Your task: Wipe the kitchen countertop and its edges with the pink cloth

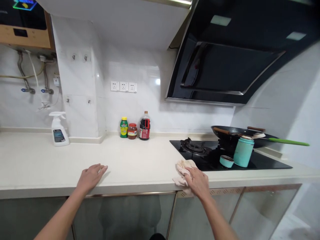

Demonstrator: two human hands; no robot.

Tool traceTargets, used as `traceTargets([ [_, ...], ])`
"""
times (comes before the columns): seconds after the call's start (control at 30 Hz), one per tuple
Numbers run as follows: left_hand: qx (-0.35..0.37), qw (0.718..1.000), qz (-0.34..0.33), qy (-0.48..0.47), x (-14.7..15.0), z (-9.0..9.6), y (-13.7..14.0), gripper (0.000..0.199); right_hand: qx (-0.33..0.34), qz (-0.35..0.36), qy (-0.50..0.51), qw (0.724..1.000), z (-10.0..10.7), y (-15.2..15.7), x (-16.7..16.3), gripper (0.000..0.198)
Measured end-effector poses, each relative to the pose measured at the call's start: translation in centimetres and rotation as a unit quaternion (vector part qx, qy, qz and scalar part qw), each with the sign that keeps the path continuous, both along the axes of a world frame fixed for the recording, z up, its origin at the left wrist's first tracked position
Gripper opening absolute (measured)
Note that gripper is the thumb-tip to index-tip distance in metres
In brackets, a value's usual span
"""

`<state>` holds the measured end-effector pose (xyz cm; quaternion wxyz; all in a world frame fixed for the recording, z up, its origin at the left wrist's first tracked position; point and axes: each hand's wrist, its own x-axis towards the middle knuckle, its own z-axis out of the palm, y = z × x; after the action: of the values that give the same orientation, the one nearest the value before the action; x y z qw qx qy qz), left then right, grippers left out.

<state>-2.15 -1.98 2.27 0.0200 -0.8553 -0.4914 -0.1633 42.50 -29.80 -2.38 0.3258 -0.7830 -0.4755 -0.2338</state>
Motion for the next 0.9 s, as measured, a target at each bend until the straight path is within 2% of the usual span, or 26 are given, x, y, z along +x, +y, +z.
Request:
traceTargets([
  [0.1,0.003,1.000,0.003,-0.006,0.2,0.1,-0.2,0.049,0.048,-0.043,-0.007,0.998,-0.8,1.5,-3.5,0.037],
  [0.17,0.012,1.000,0.003,-0.012,0.4,0.0,-0.2,0.048,0.055,-0.033,-0.021,0.998,-1.1,3.2,-7.0,0.034],
  [0.23,0.017,1.000,0.002,-0.015,0.4,-0.1,-0.1,0.047,0.053,0.005,-0.034,0.998,-1.2,5.2,-11.4,0.029],
  [0.33,0.014,1.000,0.001,-0.016,0.3,-0.2,0.0,0.047,0.069,0.104,-0.016,0.992,-0.9,8.4,-19.1,0.028],
  [0.43,0.018,1.000,0.003,-0.018,0.0,-0.4,0.2,0.047,0.061,0.202,-0.015,0.977,-0.6,10.7,-25.4,0.044],
  [0.5,0.025,1.000,-0.004,-0.005,-0.2,-0.5,0.3,0.044,0.047,0.243,-0.031,0.968,-0.6,11.5,-27.5,0.055],
  [0.57,0.029,0.999,-0.013,0.018,-0.4,-0.6,0.5,0.044,0.028,0.267,-0.063,0.961,-0.9,11.8,-27.5,0.063],
  [0.63,0.024,0.999,-0.011,0.028,-0.5,-0.6,0.6,0.046,0.019,0.281,-0.107,0.954,-1.5,11.6,-25.9,0.071],
  [0.77,0.006,1.000,0.003,-0.011,-0.3,-0.4,0.7,0.053,0.054,0.273,-0.179,0.944,-3.2,9.6,-19.5,0.085],
  [0.9,0.004,0.999,0.001,-0.036,-0.1,-0.5,0.7,0.053,0.055,0.223,-0.205,0.951,-4.4,5.6,-11.9,0.081],
])
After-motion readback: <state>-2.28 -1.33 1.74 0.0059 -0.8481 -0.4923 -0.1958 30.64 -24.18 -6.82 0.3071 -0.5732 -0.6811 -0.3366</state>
